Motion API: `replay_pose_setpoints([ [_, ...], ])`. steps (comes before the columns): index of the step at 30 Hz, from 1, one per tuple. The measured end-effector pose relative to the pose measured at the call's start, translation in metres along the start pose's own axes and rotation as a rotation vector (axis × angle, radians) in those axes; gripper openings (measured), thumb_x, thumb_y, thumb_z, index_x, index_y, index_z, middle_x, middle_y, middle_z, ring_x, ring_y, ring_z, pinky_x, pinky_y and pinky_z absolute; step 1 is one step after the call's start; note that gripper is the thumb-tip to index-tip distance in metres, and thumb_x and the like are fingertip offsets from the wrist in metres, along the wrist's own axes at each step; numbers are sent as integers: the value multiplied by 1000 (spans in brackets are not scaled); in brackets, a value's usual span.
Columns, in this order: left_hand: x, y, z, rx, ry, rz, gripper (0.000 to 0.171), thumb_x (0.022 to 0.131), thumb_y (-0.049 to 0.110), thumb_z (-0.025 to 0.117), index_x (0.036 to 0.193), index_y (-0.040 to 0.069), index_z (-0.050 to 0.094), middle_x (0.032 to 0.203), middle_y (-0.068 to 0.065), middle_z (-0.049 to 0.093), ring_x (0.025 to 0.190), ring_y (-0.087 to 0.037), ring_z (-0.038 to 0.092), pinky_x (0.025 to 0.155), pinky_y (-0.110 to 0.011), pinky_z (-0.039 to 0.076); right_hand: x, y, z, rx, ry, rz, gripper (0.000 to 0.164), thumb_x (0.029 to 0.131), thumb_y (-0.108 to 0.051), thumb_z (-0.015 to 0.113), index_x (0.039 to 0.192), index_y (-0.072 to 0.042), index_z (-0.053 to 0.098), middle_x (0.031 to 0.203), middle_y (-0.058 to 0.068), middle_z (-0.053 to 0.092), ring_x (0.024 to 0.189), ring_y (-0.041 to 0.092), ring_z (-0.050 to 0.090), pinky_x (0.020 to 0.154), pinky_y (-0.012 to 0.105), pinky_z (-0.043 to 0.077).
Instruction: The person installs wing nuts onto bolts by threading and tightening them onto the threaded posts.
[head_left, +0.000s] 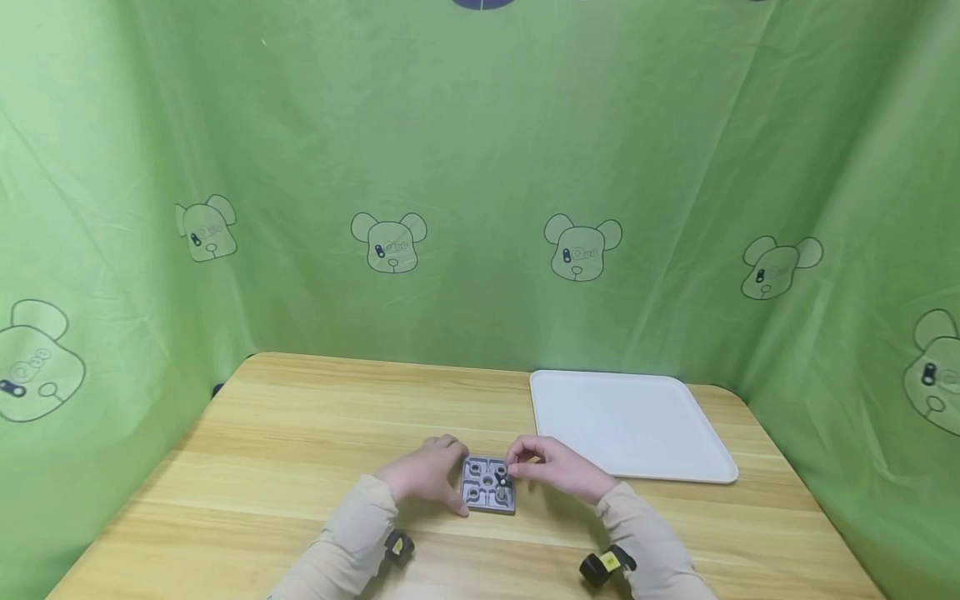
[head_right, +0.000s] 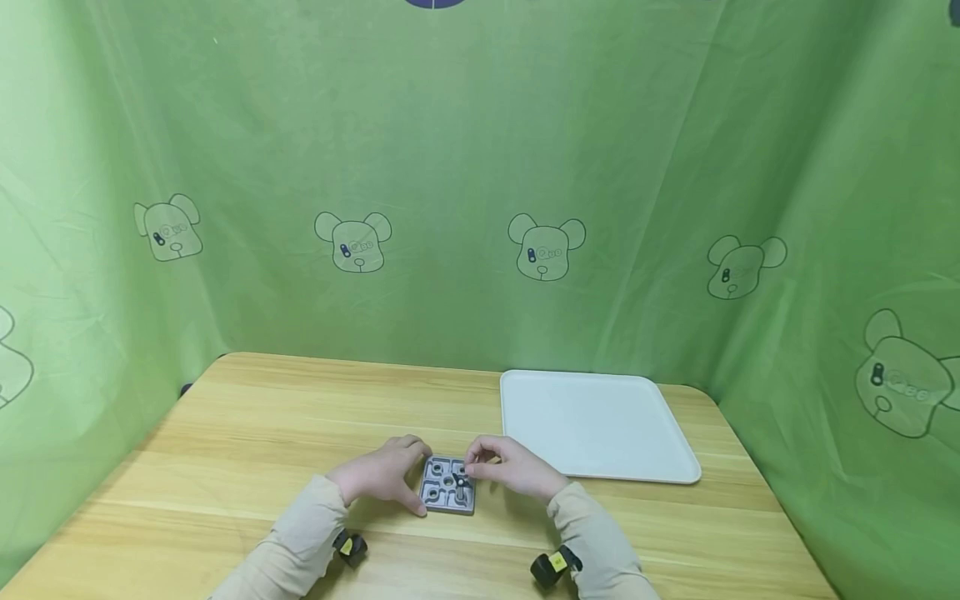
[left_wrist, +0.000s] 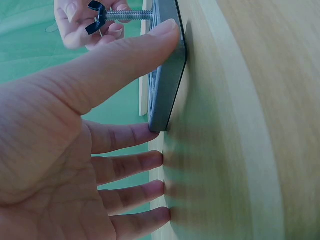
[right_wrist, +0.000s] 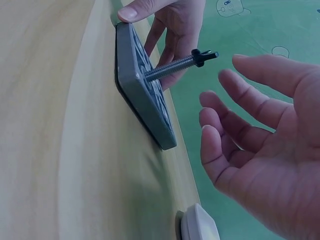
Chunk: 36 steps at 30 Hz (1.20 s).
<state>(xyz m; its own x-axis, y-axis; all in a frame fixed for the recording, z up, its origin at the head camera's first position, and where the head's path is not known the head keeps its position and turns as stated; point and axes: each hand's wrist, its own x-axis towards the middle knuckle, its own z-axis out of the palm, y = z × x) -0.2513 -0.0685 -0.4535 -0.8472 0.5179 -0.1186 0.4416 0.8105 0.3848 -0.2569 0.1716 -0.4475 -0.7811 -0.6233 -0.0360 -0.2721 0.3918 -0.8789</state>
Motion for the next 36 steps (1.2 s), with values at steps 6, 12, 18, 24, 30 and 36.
replay_pose_setpoints([
  [6,1,-1,0,2,2,1,88,51,47,79,124,11,46,130,-7,46,119,-27,42,102,-43,38,2,5,1,-9,-31,-16,34,85,-23,57,117,-10,55,106,11,60,91,21,55,73,39,51],
  [12,0,0,-1,-3,-2,-2,88,52,46,79,125,11,46,131,-7,45,120,-27,41,102,-44,38,1,5,2,-13,-60,-26,33,86,-22,56,117,-13,56,118,7,57,96,21,55,75,41,52],
  [18,0,1,-1,-2,-5,-2,87,52,46,79,125,11,46,132,-7,45,120,-27,41,102,-44,38,-1,3,2,-40,-79,-43,32,86,-24,55,116,-13,58,118,5,56,98,18,54,77,38,51],
  [24,0,0,-1,12,-4,3,87,52,47,79,124,11,46,130,-6,46,119,-26,42,101,-43,39,-1,2,3,-52,-73,-41,30,86,-24,56,114,-14,59,119,4,56,103,21,53,78,29,49],
  [30,0,0,-1,14,0,6,86,52,47,79,123,11,47,129,-5,47,117,-25,43,100,-42,40,-1,1,4,-49,-61,-38,27,85,-21,57,111,-15,60,117,3,57,101,22,53,75,29,50],
  [36,-1,1,-1,9,1,7,86,52,46,79,123,11,47,128,-5,47,116,-25,43,100,-42,40,-1,-4,6,-41,-40,-31,27,84,-15,58,110,-9,59,114,6,59,103,30,52,82,31,46],
])
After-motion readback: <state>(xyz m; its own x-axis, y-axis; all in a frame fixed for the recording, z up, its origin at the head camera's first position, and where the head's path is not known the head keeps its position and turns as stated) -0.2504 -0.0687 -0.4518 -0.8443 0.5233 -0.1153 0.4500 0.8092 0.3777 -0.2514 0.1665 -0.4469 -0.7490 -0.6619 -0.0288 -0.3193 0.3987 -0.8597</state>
